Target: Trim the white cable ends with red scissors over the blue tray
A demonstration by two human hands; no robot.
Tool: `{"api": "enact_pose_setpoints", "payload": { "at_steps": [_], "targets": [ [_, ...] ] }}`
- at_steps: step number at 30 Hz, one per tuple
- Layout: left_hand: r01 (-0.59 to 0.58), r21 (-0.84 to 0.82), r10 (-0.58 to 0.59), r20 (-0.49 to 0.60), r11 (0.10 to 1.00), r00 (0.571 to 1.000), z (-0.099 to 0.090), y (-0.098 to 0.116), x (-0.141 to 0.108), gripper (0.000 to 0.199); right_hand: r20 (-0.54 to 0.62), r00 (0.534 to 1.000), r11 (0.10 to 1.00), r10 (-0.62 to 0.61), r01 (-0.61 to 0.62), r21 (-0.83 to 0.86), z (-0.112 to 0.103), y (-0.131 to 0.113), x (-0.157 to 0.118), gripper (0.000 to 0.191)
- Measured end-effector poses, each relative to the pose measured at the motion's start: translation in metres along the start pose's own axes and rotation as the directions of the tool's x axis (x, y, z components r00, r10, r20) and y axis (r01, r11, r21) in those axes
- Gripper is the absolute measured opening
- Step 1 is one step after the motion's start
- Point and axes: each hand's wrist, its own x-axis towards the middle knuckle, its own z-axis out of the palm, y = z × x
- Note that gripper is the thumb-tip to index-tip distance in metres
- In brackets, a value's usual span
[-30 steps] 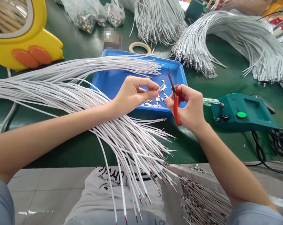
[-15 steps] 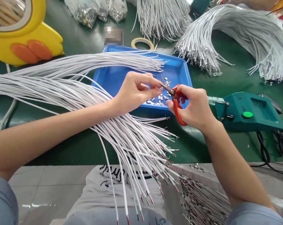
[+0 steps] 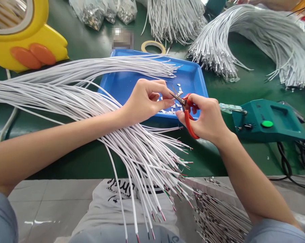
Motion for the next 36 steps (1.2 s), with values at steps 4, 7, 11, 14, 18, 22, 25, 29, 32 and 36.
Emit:
{"api": "enact_pose_setpoints", "payload": {
  "at_steps": [4,7,11,14,18,22,25,29,32,36],
  "targets": [
    [-0.027,0.001,0.027,0.005,1.000,1.000,-0.001,0.000,-0.001,0.002,0.011,1.000,0.999,0.012,-0.012,0.036,0.001,-0.003,-0.001,0.026],
    [-0.042,-0.036,0.042,0.017,0.998,0.999,-0.003,-0.001,0.000,0.004,0.062,0.998,0.995,0.027,-0.033,0.094,0.001,-0.002,0.001,0.021],
    [-0.016,-0.071,0.010,-0.081,0.997,0.997,-0.004,-0.003,0.003,0.004,0.014,0.992,0.987,0.124,-0.125,0.103,-0.003,0.008,0.007,0.019],
    [0.013,-0.084,-0.018,-0.064,0.996,0.998,-0.004,-0.001,0.003,0.005,-0.135,0.965,0.944,0.226,-0.183,0.273,-0.004,0.012,0.010,0.020],
    [0.008,-0.090,-0.003,0.054,0.996,0.999,-0.001,0.001,0.000,0.006,-0.200,0.953,0.842,0.229,-0.091,0.531,0.000,0.003,0.007,0.017],
    [-0.040,-0.082,0.050,0.120,0.996,0.992,0.001,0.001,-0.003,0.004,-0.263,0.946,0.798,0.189,0.009,0.603,0.005,-0.008,0.002,0.017],
    [-0.070,-0.042,0.076,0.145,0.997,0.986,0.001,0.001,-0.003,0.004,-0.286,0.946,0.777,0.151,0.065,0.626,0.006,-0.012,-0.001,0.017],
    [-0.060,0.001,0.059,0.156,0.998,0.986,0.001,0.002,-0.003,0.003,-0.264,0.956,0.758,0.126,0.078,0.647,0.005,-0.013,-0.003,0.018],
    [-0.049,0.013,0.046,0.161,0.999,0.986,0.001,0.002,-0.002,0.004,-0.253,0.960,0.771,0.122,0.069,0.634,0.006,-0.013,-0.004,0.019],
    [-0.050,-0.001,0.050,0.159,0.999,0.986,0.002,0.000,-0.003,0.003,-0.264,0.958,0.768,0.116,0.083,0.636,0.008,-0.015,-0.004,0.022]
  ]
}}
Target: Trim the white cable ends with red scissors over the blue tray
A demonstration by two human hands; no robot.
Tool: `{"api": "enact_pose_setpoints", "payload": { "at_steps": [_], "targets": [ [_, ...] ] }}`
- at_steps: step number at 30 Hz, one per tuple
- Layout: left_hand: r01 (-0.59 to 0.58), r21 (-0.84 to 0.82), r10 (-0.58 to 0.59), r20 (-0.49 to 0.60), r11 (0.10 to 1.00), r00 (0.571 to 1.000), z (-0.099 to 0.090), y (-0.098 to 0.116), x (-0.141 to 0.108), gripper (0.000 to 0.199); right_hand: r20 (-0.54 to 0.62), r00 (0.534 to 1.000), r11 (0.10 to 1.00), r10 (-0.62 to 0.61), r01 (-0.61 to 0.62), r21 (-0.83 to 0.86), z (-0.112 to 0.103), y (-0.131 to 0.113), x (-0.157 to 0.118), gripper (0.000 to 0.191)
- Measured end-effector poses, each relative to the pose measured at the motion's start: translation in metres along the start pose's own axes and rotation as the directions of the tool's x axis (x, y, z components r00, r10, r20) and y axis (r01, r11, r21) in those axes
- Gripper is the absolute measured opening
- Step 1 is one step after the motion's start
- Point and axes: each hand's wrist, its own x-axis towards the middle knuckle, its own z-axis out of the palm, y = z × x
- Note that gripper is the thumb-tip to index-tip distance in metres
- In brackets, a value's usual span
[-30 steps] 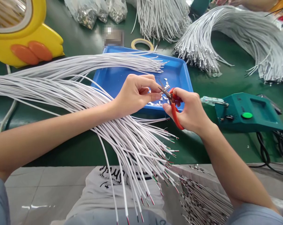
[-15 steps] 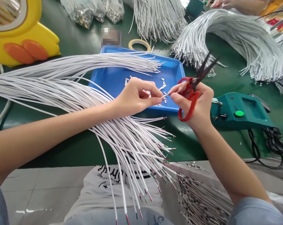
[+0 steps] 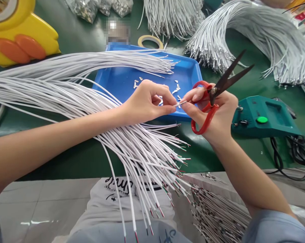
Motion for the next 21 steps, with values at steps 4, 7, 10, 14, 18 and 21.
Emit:
{"api": "enact_pose_setpoints", "payload": {
  "at_steps": [4,7,10,14,18,21],
  "targets": [
    [-0.034,-0.017,0.035,0.033,0.999,0.999,-0.0004,-0.0031,0.0004,0.004,-0.021,1.000,1.000,0.004,-0.004,-0.010,0.0012,0.0001,-0.0001,0.022],
    [-0.074,-0.026,0.075,0.080,0.997,0.994,-0.0018,-0.0057,0.0012,0.006,-0.012,1.000,1.000,0.013,-0.013,-0.028,0.0009,0.0004,0.0001,0.021],
    [-0.090,-0.063,0.099,0.144,0.994,0.985,-0.0031,-0.0070,0.0017,0.009,0.025,1.000,1.000,0.009,-0.009,-0.026,0.0014,0.0013,-0.0007,0.021],
    [-0.037,-0.091,0.053,0.185,0.995,0.981,-0.0030,-0.0056,0.0013,0.010,0.014,0.999,0.999,-0.038,0.038,-0.032,0.0044,0.0024,-0.0027,0.020],
    [0.027,-0.046,-0.022,0.098,0.999,0.995,-0.0014,-0.0030,0.0007,0.003,-0.068,0.997,0.999,-0.021,0.019,-0.039,0.0067,0.0029,-0.0027,0.017],
    [0.030,-0.011,-0.029,0.019,1.000,0.999,-0.0005,-0.0017,0.0009,0.002,-0.089,0.996,1.000,0.020,-0.020,-0.002,0.0065,0.0024,-0.0020,0.013]
  ]
}}
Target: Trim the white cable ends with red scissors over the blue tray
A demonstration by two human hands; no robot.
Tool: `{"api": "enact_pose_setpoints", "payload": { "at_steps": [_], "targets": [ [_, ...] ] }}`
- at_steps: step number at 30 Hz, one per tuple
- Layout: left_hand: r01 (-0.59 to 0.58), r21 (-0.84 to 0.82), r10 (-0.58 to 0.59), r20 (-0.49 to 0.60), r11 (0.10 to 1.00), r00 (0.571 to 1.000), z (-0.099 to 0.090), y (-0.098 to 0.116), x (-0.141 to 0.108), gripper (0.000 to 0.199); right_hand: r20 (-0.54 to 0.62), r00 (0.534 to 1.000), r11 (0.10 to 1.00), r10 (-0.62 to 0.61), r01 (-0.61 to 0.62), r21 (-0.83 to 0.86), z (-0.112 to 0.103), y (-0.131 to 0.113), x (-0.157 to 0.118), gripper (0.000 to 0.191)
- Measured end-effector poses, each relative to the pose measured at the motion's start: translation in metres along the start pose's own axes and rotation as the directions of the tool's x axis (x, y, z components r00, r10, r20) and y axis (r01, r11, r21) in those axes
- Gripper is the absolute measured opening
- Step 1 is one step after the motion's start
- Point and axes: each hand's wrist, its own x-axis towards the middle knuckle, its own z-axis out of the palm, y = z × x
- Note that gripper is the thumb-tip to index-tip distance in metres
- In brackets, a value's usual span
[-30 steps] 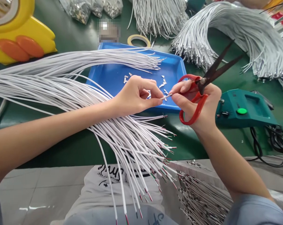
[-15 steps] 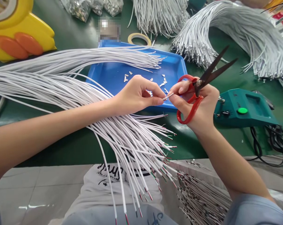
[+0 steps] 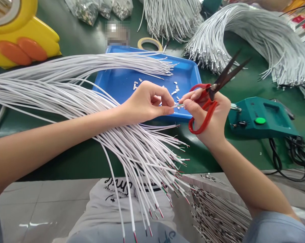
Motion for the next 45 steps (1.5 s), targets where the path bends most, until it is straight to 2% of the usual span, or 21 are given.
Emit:
{"api": "enact_pose_setpoints", "payload": {
  "at_steps": [7,11,14,19,26,37,41,45],
  "targets": [
    [0.036,0.013,-0.035,-0.061,0.999,0.997,0.000,0.000,0.001,0.007,0.019,0.998,0.998,-0.059,0.059,0.008,-0.001,0.000,-0.001,0.013],
    [0.039,-0.006,-0.039,-0.063,0.999,0.997,0.000,-0.002,0.002,0.008,0.034,0.994,0.995,-0.100,0.100,-0.014,-0.001,0.001,-0.002,0.023],
    [0.051,-0.038,-0.053,-0.043,0.998,0.998,0.000,-0.003,0.002,0.006,0.022,0.997,0.995,-0.074,0.075,-0.064,-0.001,-0.001,-0.002,0.021],
    [0.015,-0.080,-0.012,0.046,0.997,0.999,-0.001,-0.001,0.002,0.003,0.042,0.999,0.996,-0.003,0.006,-0.085,-0.003,0.002,0.002,0.019],
    [0.032,-0.112,-0.028,0.030,0.993,0.999,-0.002,0.002,0.000,0.007,-0.055,0.994,0.990,0.092,-0.097,-0.106,-0.008,0.017,0.012,0.017],
    [-0.035,-0.157,0.035,-0.006,0.987,0.999,-0.001,0.003,0.000,0.002,-0.209,0.978,0.957,0.024,-0.083,-0.277,-0.013,0.024,0.019,0.015],
    [-0.024,-0.140,0.021,-0.025,0.990,0.999,-0.001,0.002,0.000,0.004,-0.182,0.983,0.977,0.019,-0.057,-0.205,-0.013,0.023,0.018,0.015],
    [0.003,-0.078,-0.010,-0.079,0.997,0.997,0.000,0.001,-0.001,0.006,-0.073,0.996,0.996,0.050,-0.055,-0.071,-0.013,0.013,0.012,0.014]
  ]
}}
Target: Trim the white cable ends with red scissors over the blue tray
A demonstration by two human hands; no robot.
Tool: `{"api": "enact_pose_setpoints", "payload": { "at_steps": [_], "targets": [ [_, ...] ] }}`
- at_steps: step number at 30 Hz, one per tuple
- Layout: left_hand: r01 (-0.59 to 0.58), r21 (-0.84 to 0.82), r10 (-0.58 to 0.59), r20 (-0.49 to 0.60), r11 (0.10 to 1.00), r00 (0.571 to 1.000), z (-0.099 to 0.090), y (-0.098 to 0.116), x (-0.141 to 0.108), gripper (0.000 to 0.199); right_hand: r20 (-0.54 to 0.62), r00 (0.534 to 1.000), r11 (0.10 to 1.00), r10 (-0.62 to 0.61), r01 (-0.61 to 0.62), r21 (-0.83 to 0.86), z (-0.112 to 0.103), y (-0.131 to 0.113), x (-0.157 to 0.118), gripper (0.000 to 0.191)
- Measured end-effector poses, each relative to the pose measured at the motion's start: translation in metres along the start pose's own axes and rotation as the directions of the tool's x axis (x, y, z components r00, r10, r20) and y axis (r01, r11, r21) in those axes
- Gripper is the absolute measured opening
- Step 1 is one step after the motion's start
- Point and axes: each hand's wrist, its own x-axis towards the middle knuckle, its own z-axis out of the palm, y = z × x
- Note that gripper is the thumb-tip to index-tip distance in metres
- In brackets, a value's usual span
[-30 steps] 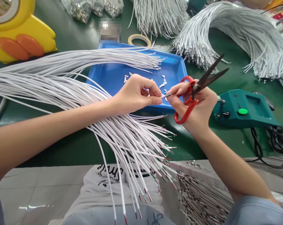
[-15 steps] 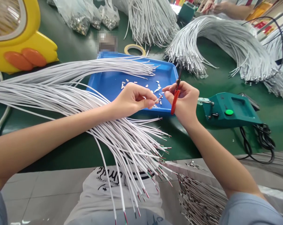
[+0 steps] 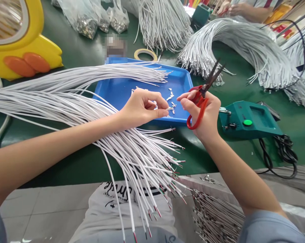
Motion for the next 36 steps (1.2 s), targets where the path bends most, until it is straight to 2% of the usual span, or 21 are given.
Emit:
{"api": "enact_pose_setpoints", "payload": {
  "at_steps": [5,11,14,17,20,24,28,31,36],
  "targets": [
    [0.011,0.036,-0.011,-0.007,0.999,1.000,0.000,0.000,-0.001,0.007,0.129,0.991,1.000,-0.026,0.023,0.019,0.002,-0.016,-0.007,0.017],
    [0.000,0.038,-0.002,0.058,0.999,0.998,0.000,0.001,0.001,0.003,0.199,0.979,0.992,0.037,-0.060,0.111,0.006,-0.012,-0.009,0.026],
    [-0.042,0.062,0.037,0.071,0.997,0.997,-0.001,0.001,0.000,0.003,0.241,0.964,0.969,0.109,-0.157,0.192,0.006,-0.009,-0.009,0.025],
    [-0.092,0.140,0.082,0.070,0.986,0.994,-0.001,0.001,-0.001,0.004,0.334,0.919,0.910,0.210,-0.308,0.278,0.005,-0.008,-0.008,0.020],
    [-0.111,0.204,0.095,0.087,0.973,0.992,-0.001,0.002,-0.002,0.006,0.360,0.897,0.892,0.256,-0.363,0.270,0.004,-0.007,-0.008,0.018],
    [-0.067,0.177,0.061,0.038,0.982,0.997,-0.001,0.002,-0.001,0.006,0.297,0.931,0.905,0.214,-0.303,0.298,0.004,-0.009,-0.007,0.019],
    [-0.030,0.089,0.032,-0.017,0.996,0.999,0.000,0.002,-0.001,0.004,0.169,0.980,0.956,0.104,-0.145,0.255,0.003,-0.015,-0.008,0.017],
    [-0.013,0.108,0.018,-0.043,0.994,0.999,0.001,0.001,-0.001,0.006,0.149,0.988,0.977,0.043,-0.073,0.199,0.005,-0.019,-0.010,0.017],
    [-0.020,0.143,0.026,-0.037,0.990,0.999,0.001,-0.002,-0.002,0.011,0.141,0.990,0.989,0.013,-0.033,0.141,0.008,-0.020,-0.012,0.020]
  ]
}}
